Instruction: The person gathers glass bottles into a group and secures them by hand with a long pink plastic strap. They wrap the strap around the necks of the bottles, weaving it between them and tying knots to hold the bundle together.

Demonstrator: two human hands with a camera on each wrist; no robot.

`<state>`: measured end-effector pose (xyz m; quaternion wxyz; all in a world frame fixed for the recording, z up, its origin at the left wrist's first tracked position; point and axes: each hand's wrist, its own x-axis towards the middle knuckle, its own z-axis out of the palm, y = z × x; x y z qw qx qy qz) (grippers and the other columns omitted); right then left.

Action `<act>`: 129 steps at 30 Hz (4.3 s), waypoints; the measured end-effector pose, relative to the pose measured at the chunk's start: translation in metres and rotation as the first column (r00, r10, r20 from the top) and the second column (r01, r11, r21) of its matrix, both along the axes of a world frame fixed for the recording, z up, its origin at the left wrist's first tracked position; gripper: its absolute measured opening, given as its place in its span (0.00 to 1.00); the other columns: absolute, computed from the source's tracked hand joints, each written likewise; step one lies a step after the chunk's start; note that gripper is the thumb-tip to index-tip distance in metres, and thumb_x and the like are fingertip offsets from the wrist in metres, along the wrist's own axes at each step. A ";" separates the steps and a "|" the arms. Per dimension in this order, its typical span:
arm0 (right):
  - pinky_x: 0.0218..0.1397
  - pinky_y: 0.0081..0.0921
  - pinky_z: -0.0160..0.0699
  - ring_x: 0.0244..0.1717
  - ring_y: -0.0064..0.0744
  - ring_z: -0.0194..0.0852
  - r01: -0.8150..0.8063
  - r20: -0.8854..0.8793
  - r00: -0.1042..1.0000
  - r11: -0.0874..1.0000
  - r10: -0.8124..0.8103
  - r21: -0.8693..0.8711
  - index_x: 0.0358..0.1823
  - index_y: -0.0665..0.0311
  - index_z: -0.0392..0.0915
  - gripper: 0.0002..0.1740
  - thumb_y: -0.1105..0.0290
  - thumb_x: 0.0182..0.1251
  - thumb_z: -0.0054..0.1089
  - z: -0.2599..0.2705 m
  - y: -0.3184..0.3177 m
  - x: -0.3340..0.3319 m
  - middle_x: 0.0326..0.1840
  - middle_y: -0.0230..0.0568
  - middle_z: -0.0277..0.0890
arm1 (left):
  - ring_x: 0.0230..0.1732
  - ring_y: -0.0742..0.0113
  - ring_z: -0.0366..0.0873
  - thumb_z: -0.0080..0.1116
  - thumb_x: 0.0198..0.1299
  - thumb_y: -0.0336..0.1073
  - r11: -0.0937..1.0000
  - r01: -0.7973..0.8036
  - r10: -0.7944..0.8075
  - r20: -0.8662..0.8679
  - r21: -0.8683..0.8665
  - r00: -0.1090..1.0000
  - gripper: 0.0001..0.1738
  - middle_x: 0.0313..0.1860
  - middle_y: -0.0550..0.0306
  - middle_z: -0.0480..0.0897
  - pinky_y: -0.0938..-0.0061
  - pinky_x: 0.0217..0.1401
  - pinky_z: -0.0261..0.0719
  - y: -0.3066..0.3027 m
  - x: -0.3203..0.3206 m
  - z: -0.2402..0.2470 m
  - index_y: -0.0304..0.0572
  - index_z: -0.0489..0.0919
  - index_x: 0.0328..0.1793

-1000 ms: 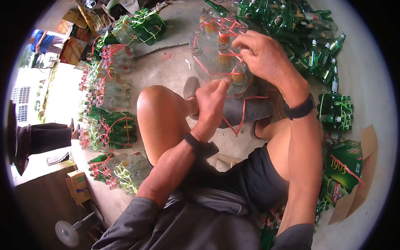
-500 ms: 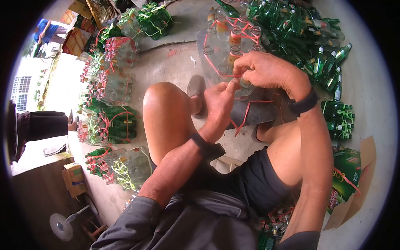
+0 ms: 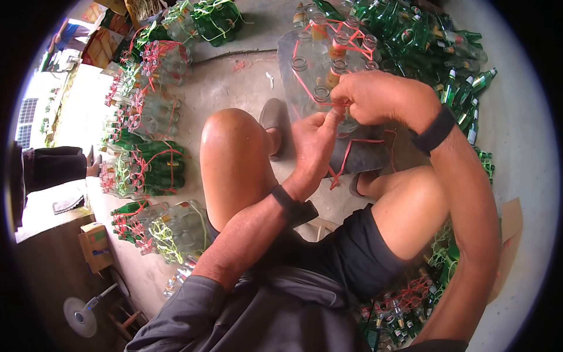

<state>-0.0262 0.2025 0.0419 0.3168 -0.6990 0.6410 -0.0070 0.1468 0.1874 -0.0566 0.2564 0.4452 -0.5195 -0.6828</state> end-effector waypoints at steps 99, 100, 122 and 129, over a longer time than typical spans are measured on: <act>0.42 0.42 0.76 0.37 0.52 0.77 0.283 0.204 0.955 0.863 -0.214 -0.418 0.36 0.70 0.76 0.03 0.78 0.64 0.58 0.014 0.033 0.018 0.33 0.50 0.74 | 0.30 0.77 0.71 0.58 0.73 0.36 0.981 0.190 -0.182 -0.196 0.027 0.964 0.16 0.25 0.64 0.78 0.71 0.31 0.73 0.007 -0.005 -0.011 0.27 0.83 0.39; 0.41 0.43 0.76 0.35 0.53 0.78 0.302 0.243 0.946 0.852 -0.214 -0.427 0.36 0.70 0.76 0.03 0.77 0.64 0.58 0.014 0.033 0.017 0.32 0.51 0.76 | 0.30 0.77 0.71 0.58 0.73 0.37 0.982 0.186 -0.173 -0.204 0.045 0.963 0.16 0.26 0.64 0.77 0.70 0.32 0.73 0.007 -0.005 -0.011 0.26 0.82 0.38; 0.42 0.49 0.79 0.36 0.58 0.81 0.193 -0.104 0.964 0.916 -0.244 -0.352 0.31 0.67 0.77 0.09 0.69 0.60 0.66 0.052 0.014 0.014 0.28 0.51 0.78 | 0.31 0.81 0.68 0.60 0.74 0.40 0.982 0.186 -0.185 -0.190 -0.013 0.964 0.19 0.31 0.69 0.78 0.78 0.32 0.67 0.004 -0.003 -0.009 0.26 0.85 0.51; 0.43 0.50 0.78 0.39 0.59 0.81 0.026 -0.186 0.972 0.854 -0.143 -0.519 0.35 0.66 0.76 0.06 0.72 0.65 0.63 0.041 0.012 -0.003 0.34 0.50 0.79 | 0.34 0.78 0.71 0.60 0.75 0.42 0.988 0.156 -0.147 -0.246 0.014 0.958 0.21 0.34 0.66 0.79 0.76 0.35 0.71 0.008 -0.005 -0.005 0.24 0.85 0.52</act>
